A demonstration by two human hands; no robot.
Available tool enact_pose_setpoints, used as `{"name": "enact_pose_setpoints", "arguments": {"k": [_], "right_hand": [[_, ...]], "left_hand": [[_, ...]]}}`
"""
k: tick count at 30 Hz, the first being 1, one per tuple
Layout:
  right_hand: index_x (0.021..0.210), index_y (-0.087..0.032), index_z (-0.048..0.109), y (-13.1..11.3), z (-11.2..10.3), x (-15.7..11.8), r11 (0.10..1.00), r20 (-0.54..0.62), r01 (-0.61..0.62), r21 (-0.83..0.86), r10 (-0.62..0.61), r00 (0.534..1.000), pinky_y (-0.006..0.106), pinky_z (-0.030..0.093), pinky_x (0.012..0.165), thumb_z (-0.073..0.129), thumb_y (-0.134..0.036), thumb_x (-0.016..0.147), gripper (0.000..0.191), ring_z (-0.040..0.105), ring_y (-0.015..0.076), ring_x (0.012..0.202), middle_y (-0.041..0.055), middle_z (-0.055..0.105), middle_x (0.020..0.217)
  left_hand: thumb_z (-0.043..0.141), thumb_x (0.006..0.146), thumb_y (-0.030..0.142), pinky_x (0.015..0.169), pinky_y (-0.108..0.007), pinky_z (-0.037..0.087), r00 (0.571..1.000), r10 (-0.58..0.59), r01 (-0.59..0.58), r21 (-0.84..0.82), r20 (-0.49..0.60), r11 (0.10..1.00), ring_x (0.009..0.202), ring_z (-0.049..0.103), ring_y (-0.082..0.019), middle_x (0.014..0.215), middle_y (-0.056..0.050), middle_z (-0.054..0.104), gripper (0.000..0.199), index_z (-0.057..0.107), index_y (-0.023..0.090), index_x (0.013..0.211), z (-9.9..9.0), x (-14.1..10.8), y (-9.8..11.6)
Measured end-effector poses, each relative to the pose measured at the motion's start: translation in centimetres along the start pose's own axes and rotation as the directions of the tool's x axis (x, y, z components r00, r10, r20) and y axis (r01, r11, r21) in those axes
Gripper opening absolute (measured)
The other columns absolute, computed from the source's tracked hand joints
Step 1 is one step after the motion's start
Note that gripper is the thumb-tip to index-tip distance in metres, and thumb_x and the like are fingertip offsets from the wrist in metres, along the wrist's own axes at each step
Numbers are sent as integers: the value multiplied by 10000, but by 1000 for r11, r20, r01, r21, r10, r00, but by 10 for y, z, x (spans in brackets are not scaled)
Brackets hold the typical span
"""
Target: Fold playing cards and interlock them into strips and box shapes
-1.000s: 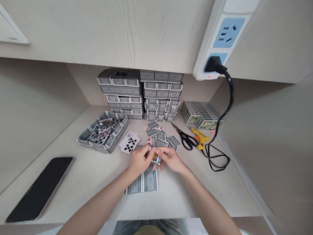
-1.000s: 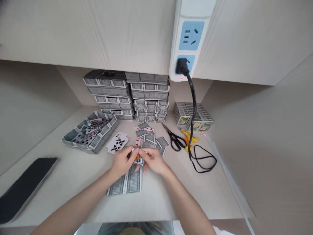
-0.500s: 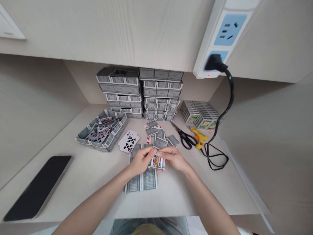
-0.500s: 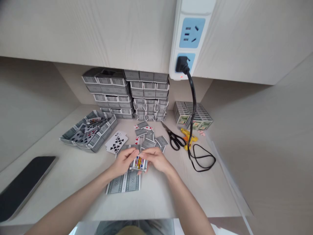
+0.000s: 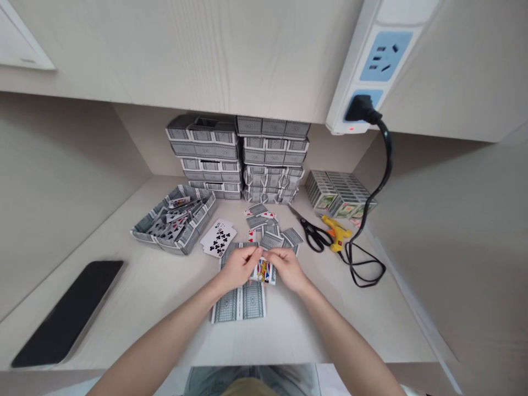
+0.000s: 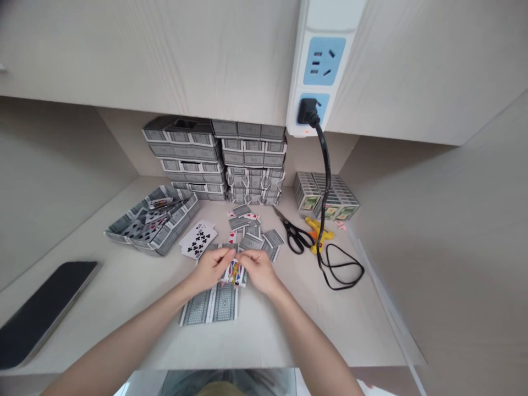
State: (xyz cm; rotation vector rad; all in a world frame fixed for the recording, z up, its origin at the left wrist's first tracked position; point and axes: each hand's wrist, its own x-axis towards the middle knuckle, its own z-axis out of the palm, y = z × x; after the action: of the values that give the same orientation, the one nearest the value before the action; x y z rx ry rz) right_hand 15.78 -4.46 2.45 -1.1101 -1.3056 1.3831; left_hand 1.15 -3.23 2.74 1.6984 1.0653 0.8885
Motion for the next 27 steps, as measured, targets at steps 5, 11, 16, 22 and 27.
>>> {"name": "enact_pose_setpoints", "arguments": {"k": [5, 11, 16, 22, 27], "right_hand": [[462, -167, 457, 7, -1, 4, 986, -57, 73, -152, -82, 995, 201, 309, 429, 552, -377, 739, 361, 369, 77, 455, -49, 407, 455], [893, -187, 540, 13, 3, 9, 999, -68, -42, -18, 41, 997, 228, 439, 439, 613, -417, 694, 312, 573, 129, 495, -18, 605, 646], [863, -191, 570, 21, -3, 10, 992, -120, 35, -120, -49, 992, 234, 445, 421, 589, -383, 732, 233, 589, 134, 460, 9, 629, 661], [945, -216, 592, 29, -5, 11, 983, -112, 74, -168, -94, 989, 256, 442, 453, 534, -359, 782, 224, 566, 148, 469, -7, 611, 586], [805, -198, 578, 18, -5, 11, 989, -59, 76, -125, -83, 995, 244, 427, 533, 610, -381, 727, 202, 535, 122, 550, -11, 599, 675]], "left_hand": [[378, 846, 387, 442, -201, 260, 980, 195, -164, 427, -30, 889, 418, 371, -77, 413, 46, 385, 411, 431, 171, 500, -4, 4, -7], [360, 853, 400, 449, -200, 283, 963, 167, -39, 505, -211, 862, 407, 422, -91, 407, 48, 415, 387, 465, 183, 551, -12, 9, -11], [468, 804, 431, 521, -210, 384, 970, 137, -27, 468, -202, 884, 529, 546, -121, 565, 31, 573, 267, 581, 197, 862, -13, 10, -13], [443, 831, 291, 736, -292, 460, 953, 243, -124, 505, -179, 854, 839, 610, -186, 988, -71, 647, 335, 515, 202, 1145, -12, 12, -20], [346, 867, 227, 787, -310, 457, 963, 225, -130, 470, -151, 873, 889, 613, -183, 1045, -69, 636, 328, 490, 200, 1161, -15, 14, -23]]}}
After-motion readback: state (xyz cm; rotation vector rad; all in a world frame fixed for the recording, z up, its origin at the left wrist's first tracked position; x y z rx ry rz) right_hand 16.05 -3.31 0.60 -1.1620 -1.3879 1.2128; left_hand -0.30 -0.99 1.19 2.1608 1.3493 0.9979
